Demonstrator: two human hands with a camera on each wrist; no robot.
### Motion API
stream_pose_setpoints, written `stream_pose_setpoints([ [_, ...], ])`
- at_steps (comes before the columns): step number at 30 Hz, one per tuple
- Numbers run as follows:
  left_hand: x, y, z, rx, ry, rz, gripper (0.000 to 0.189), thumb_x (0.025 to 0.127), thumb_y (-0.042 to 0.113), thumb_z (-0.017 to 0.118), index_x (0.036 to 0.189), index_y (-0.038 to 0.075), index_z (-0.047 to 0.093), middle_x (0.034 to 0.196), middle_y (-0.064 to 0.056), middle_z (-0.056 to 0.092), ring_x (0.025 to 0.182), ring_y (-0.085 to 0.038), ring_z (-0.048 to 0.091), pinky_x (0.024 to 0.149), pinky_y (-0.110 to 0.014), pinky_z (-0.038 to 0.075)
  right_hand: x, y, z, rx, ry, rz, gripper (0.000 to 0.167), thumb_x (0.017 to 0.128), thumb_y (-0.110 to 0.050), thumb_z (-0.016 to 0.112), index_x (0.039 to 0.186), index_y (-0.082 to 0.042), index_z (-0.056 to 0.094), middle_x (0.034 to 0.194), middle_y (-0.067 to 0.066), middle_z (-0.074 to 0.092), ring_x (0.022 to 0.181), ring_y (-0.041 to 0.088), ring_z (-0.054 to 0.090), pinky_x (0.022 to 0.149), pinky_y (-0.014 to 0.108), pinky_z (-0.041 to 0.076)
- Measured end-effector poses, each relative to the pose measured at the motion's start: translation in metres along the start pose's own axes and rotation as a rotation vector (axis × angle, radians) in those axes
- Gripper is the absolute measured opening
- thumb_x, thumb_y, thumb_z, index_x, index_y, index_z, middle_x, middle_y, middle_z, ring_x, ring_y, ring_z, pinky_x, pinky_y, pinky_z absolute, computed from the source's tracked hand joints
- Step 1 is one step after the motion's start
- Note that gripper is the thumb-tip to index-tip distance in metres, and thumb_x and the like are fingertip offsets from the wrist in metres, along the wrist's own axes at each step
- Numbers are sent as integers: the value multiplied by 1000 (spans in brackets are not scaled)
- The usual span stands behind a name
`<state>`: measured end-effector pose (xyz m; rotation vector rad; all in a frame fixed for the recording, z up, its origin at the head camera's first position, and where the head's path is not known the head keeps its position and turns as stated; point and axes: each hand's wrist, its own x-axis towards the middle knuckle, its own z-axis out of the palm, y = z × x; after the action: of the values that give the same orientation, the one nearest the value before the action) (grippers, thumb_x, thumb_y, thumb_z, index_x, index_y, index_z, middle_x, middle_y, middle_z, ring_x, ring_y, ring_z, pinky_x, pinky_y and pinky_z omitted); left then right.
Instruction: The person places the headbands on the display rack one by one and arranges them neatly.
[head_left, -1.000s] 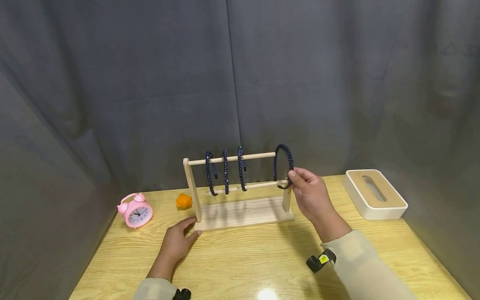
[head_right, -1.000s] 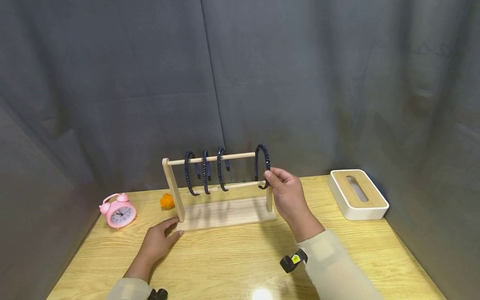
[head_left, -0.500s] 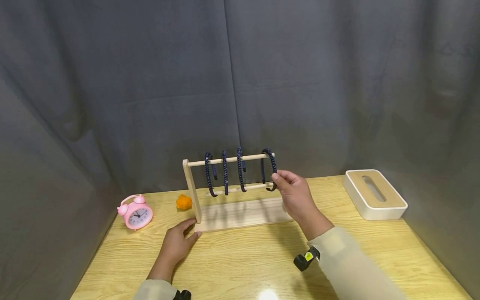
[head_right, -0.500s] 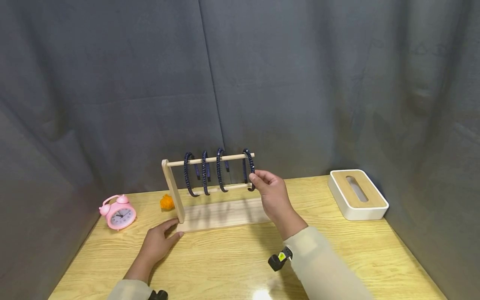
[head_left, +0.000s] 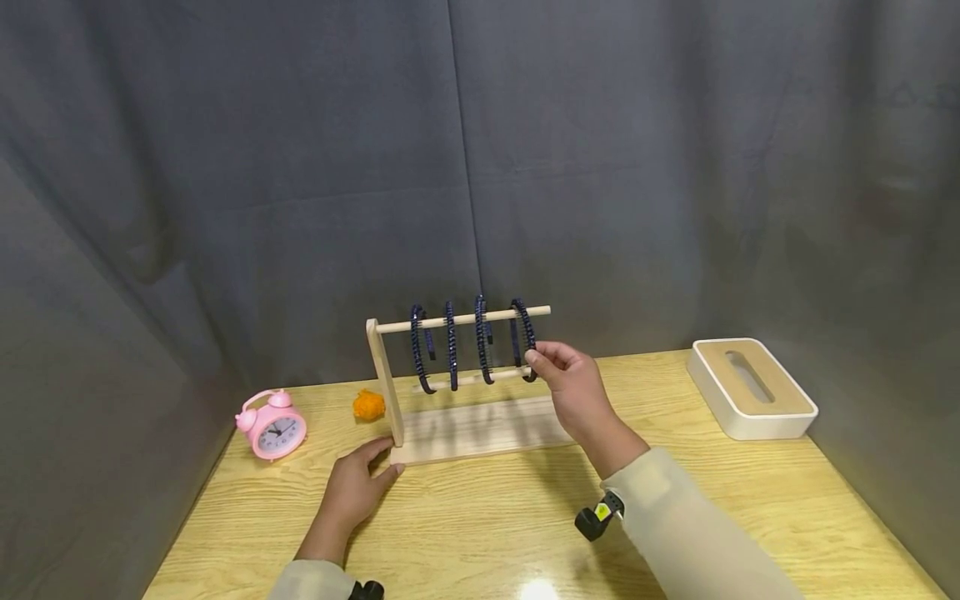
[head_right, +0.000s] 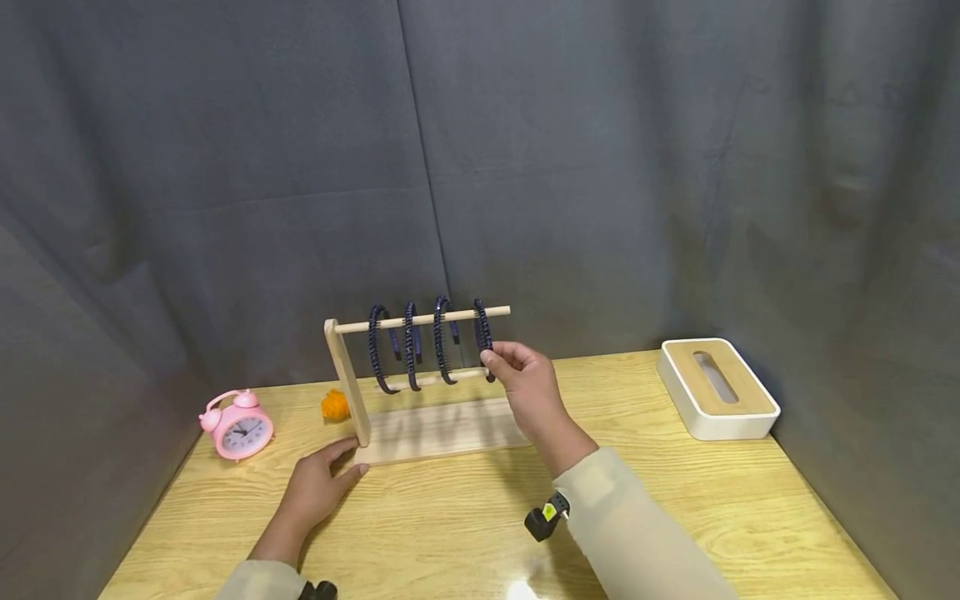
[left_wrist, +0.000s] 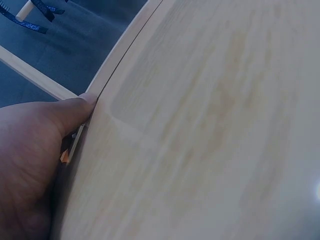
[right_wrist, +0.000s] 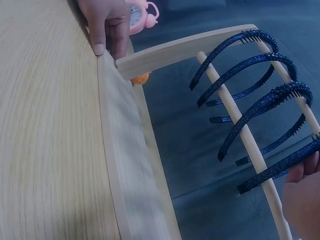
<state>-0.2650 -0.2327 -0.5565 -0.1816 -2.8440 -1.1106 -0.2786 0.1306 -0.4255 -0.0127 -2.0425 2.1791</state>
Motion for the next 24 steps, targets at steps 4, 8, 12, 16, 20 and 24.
stream_pose_setpoints([
  [4,1,0,0,10,1,7,49,100,27,83,146,15,72,152,-13,68,142,-38,63,120,-58,51,0,1,-1,2,-5,-13,34,106,-21,76,129,4,72,99,-7,69,101,12,63,91,20,56],
  [8,1,-1,1,12,2,8,49,99,27,83,145,16,72,152,-12,68,142,-38,63,120,-58,52,-1,2,-1,12,-7,-15,34,106,-19,75,128,6,71,96,-7,70,98,11,65,92,21,57],
  [12,1,-1,1,11,3,6,49,99,27,83,145,16,72,152,-12,68,142,-38,64,120,-57,52,-2,3,-2,16,-9,-9,33,106,-18,75,129,6,71,96,-7,69,99,11,65,91,20,57],
  [16,0,-1,0,11,2,7,49,100,27,83,146,15,71,152,-13,68,141,-38,65,119,-57,52,-2,3,-2,26,-5,-12,29,106,-17,75,126,3,73,97,-7,69,100,12,65,91,19,57],
  [20,0,0,0,19,2,8,49,100,27,83,146,15,71,151,-13,68,141,-39,64,120,-58,52,-3,3,-2,38,-4,-10,26,105,-15,76,126,2,74,96,-7,70,100,12,66,91,19,58],
  [24,0,1,-1,20,2,12,48,100,27,83,145,15,72,151,-13,68,141,-39,64,120,-58,51,-4,4,-2,34,-3,-3,29,106,-14,75,129,3,73,98,-8,71,103,12,66,93,19,58],
])
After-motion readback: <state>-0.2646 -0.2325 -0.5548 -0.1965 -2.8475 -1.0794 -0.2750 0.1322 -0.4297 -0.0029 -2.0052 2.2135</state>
